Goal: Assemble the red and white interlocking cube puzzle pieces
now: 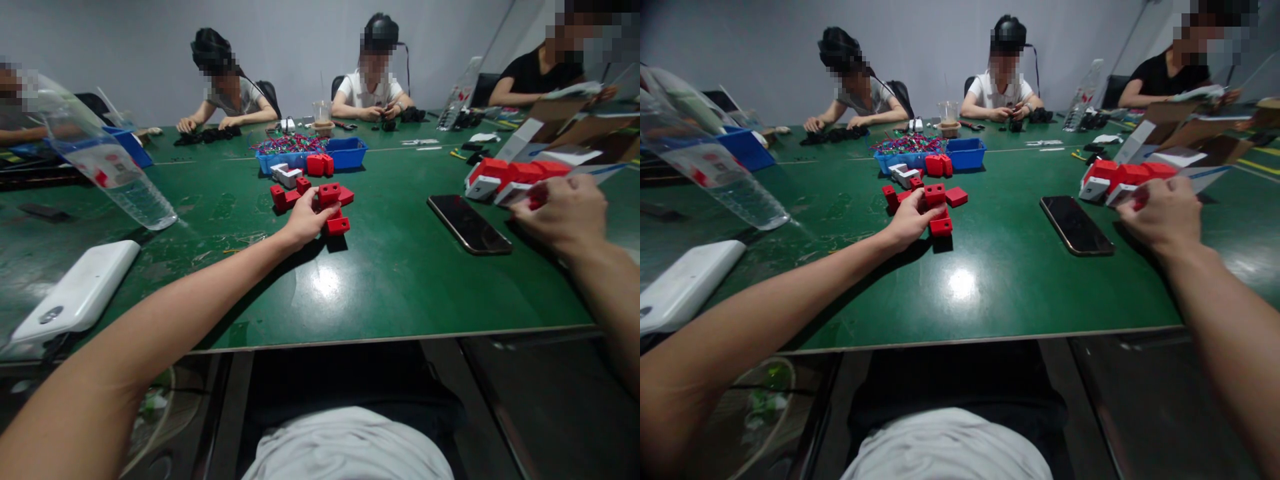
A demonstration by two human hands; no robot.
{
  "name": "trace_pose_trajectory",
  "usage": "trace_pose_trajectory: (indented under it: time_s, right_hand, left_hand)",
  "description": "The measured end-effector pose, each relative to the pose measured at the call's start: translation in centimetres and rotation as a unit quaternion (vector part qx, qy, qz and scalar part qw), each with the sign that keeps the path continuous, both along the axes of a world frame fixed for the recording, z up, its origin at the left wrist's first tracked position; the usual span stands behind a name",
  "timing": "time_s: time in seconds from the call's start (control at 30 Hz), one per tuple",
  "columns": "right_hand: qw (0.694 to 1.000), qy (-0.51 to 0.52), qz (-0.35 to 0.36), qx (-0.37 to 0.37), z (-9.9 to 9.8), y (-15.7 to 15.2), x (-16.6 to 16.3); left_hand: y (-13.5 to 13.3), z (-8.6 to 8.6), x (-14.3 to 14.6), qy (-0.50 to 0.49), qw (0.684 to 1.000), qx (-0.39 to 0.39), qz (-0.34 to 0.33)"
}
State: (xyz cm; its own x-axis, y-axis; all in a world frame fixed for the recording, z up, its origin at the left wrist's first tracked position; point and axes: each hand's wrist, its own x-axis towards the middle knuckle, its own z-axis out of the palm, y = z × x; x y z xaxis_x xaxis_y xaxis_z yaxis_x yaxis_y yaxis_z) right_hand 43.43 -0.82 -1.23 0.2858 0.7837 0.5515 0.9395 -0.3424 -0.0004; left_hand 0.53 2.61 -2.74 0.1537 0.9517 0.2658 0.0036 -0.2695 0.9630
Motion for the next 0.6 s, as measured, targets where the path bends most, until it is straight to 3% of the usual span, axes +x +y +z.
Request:
trace_pose_trajectory:
  time_s: [0.23, 0.3, 0.4, 0.5, 0.6]
  right_hand:
    - [0.983, -0.027, 0.095, 0.156, 0.7, -0.3, -2.2]
    - [0.961, -0.034, 0.158, 0.222, 0.4, 0.3, -2.8]
    - [0.901, -0.076, 0.272, 0.329, -0.1, 1.0, -5.0]
    - [0.846, -0.120, 0.398, 0.335, -0.2, 0.6, -9.2]
    - [0.836, -0.082, 0.470, 0.272, -0.4, -0.1, -13.8]
  left_hand:
    - [0.1, 0.0, 0.0, 0.000, 1.000, 0.003, 0.000]
    - [0.2, 0.0, 0.0, 0.002, 1.000, 0.001, -0.001]
    - [0.4, -0.1, 0.0, 0.008, 1.000, 0.001, -0.001]
    - [0.5, -0.2, 0.0, 0.014, 1.000, 0.003, -0.001]
    - [0.6, -0.3, 0.0, 0.014, 1.000, 0.008, -0.005]
